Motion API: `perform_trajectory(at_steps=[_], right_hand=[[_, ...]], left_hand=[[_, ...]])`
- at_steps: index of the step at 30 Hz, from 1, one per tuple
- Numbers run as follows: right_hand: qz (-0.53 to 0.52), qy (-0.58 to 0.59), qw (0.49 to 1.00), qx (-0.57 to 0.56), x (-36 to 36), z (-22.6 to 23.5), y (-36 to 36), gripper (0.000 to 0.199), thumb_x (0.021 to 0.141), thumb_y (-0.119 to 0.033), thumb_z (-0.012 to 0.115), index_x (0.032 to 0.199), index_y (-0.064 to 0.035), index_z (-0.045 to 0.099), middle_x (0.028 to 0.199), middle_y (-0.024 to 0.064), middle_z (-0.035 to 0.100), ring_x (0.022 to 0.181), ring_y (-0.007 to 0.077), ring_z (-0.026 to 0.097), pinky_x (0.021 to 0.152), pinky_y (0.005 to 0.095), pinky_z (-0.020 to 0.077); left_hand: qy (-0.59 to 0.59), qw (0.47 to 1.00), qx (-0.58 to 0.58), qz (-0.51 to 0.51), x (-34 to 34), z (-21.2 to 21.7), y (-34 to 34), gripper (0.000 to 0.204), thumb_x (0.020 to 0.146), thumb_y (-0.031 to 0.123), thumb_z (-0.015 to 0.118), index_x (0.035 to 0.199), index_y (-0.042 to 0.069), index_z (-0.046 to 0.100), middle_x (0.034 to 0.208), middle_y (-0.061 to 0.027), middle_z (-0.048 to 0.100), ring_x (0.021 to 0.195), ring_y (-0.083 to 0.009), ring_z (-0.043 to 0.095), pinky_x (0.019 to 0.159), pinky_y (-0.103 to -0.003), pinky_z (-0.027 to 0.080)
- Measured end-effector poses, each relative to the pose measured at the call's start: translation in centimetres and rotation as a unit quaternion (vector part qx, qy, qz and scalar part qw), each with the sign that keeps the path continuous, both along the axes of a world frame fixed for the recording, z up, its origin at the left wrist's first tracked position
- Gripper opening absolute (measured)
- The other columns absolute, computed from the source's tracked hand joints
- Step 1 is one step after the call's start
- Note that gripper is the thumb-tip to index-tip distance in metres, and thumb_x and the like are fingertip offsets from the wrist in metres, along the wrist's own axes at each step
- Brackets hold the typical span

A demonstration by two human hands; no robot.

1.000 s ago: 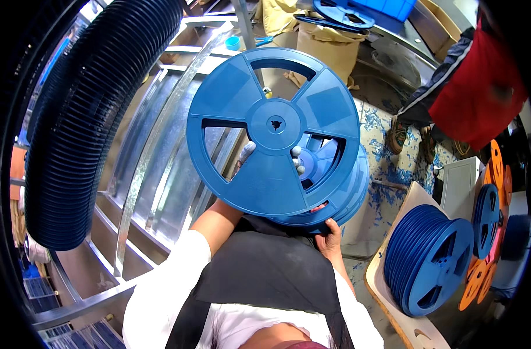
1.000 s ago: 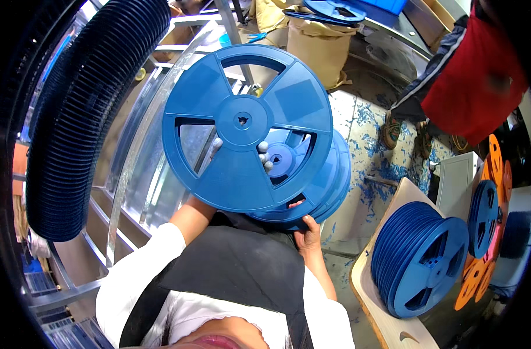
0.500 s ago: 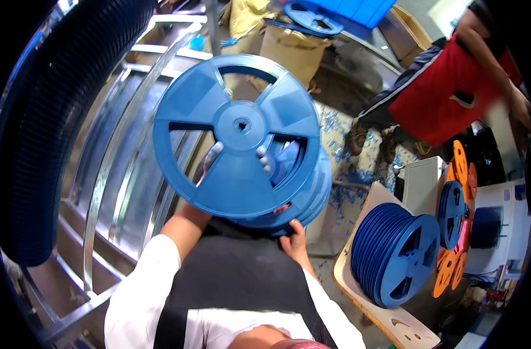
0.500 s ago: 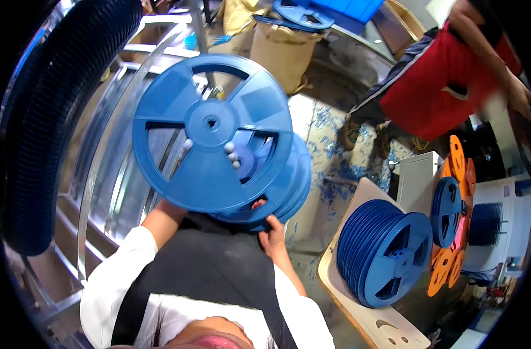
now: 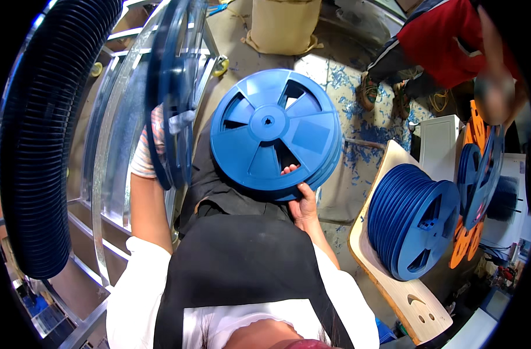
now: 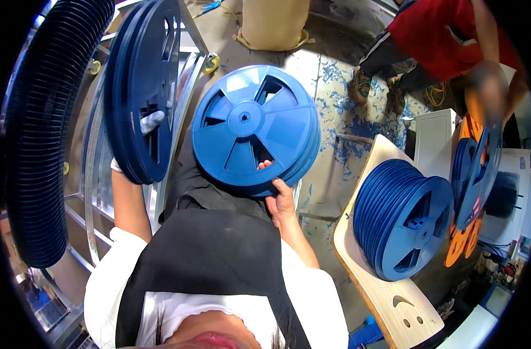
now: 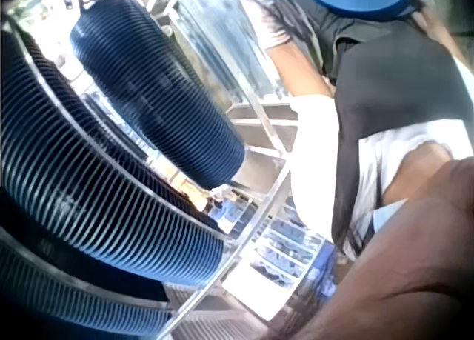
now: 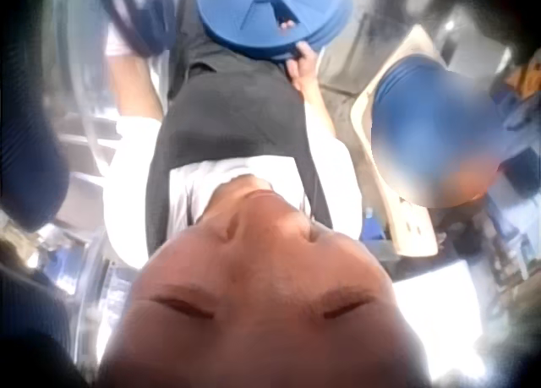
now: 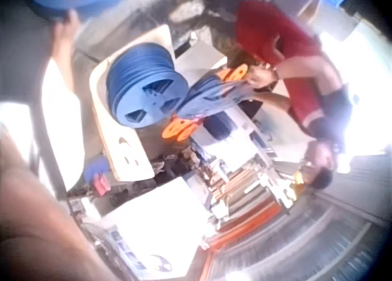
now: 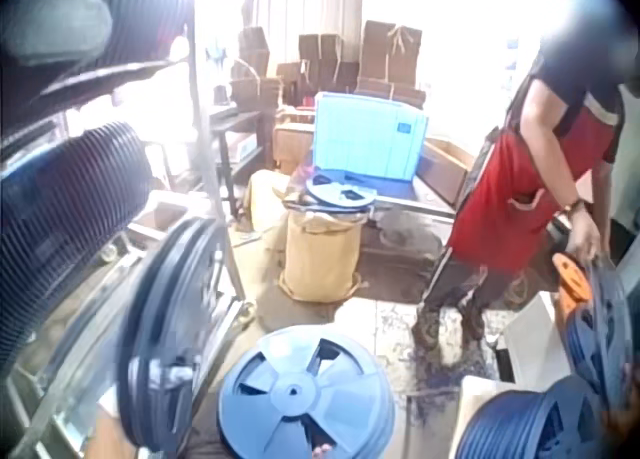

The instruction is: The person sits on the floor in a workshop and repeatedly picks up blue plastic reel-like parts from a nearby pile. They place each part onto a vertical metal rack, stacking them one by one. The person wears gloves and handles the parts with both hands, occasionally adjusting the stack on the rack.

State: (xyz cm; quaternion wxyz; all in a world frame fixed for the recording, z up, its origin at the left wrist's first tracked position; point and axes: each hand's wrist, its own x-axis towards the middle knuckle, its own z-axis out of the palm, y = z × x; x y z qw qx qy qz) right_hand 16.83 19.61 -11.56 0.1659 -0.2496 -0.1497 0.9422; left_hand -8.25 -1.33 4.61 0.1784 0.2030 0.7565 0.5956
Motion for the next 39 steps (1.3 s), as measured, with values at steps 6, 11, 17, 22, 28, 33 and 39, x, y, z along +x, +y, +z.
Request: perform_trajectory(at_steps=[6,11,17,22,28,33,39], right_hand=[[-0.001,-0.017,1.000,0.004,0.1,0.5,-0.1,0.048,0.073,-0.002,0.064,0.120,-0.0001,0.051,0.116,0.0137,0.060,0.113,0.0289,0.055,0.105,0.0464,0.0373],[-0.029,-0.047,0.998,0.040,0.3,-0.1,-0.2,0.050,0.075,-0.003,0.064,0.123,-0.0006,0.049,0.116,0.0148,0.059,0.109,0.0280,0.056,0.100,0.0452,0.0415],[-0.018,-0.056,0.998,0.032,0.7,0.5,0.1,0.050,0.076,-0.002,0.063,0.124,0.0002,0.047,0.114,0.0154,0.060,0.110,0.0289,0.056,0.099,0.0436,0.0424],[0.000,-0.063,0.998,0.029,0.7,0.2,0.6,0.052,0.078,-0.004,0.063,0.127,-0.0006,0.045,0.120,0.0131,0.057,0.114,0.0286,0.053,0.101,0.0434,0.0396],[0.014,-0.040,0.999,0.000,2.3,-2.1,1.0,0.062,0.084,-0.018,0.064,0.137,-0.0016,0.035,0.136,0.0115,0.045,0.123,0.0293,0.044,0.107,0.0460,0.0310],[0.025,0.039,0.999,-0.009,1.9,-3.9,1.3,0.053,0.087,-0.018,0.061,0.133,-0.0026,0.041,0.131,0.0139,0.049,0.122,0.0283,0.045,0.107,0.0468,0.0314],[0.017,0.089,0.995,0.050,0.4,-1.8,2.8,0.046,0.085,-0.019,0.065,0.124,-0.0046,0.048,0.116,0.0134,0.060,0.110,0.0287,0.054,0.103,0.0451,0.0367]], left_hand=[[-0.091,0.993,0.059,-0.037,1.1,-3.4,4.8,0.096,0.066,0.011,0.075,0.146,0.011,0.024,0.113,-0.0111,0.060,0.100,-0.0177,0.057,0.087,-0.030,0.046],[0.150,0.939,-0.293,-0.094,3.1,-8.4,10.1,0.089,0.061,0.025,0.079,0.140,0.023,0.039,0.101,-0.0186,0.062,0.096,-0.0354,0.060,0.090,-0.037,0.046],[0.206,0.833,-0.482,-0.177,3.9,-7.5,12.9,0.099,0.061,0.034,0.079,0.145,0.028,0.027,0.111,-0.0204,0.057,0.103,-0.0348,0.057,0.092,-0.042,0.044],[0.186,0.843,-0.481,-0.155,3.8,-6.3,13.1,0.098,0.059,0.031,0.077,0.144,0.029,0.028,0.100,-0.0193,0.058,0.095,-0.0342,0.059,0.085,-0.041,0.047],[0.194,0.887,-0.398,-0.133,4.1,-5.8,12.8,0.093,0.061,0.029,0.071,0.143,0.025,0.029,0.102,-0.0226,0.057,0.098,-0.0379,0.057,0.087,-0.042,0.047],[0.035,0.937,-0.331,-0.101,2.8,-2.9,9.3,0.105,0.057,0.021,0.075,0.147,0.022,0.021,0.109,-0.0218,0.056,0.103,-0.0389,0.055,0.094,-0.040,0.043],[-0.151,0.961,0.211,-0.092,-0.8,-1.5,5.8,0.101,0.059,0.017,0.077,0.144,0.010,0.023,0.135,-0.0166,0.042,0.126,-0.0271,0.038,0.105,-0.033,0.029]])
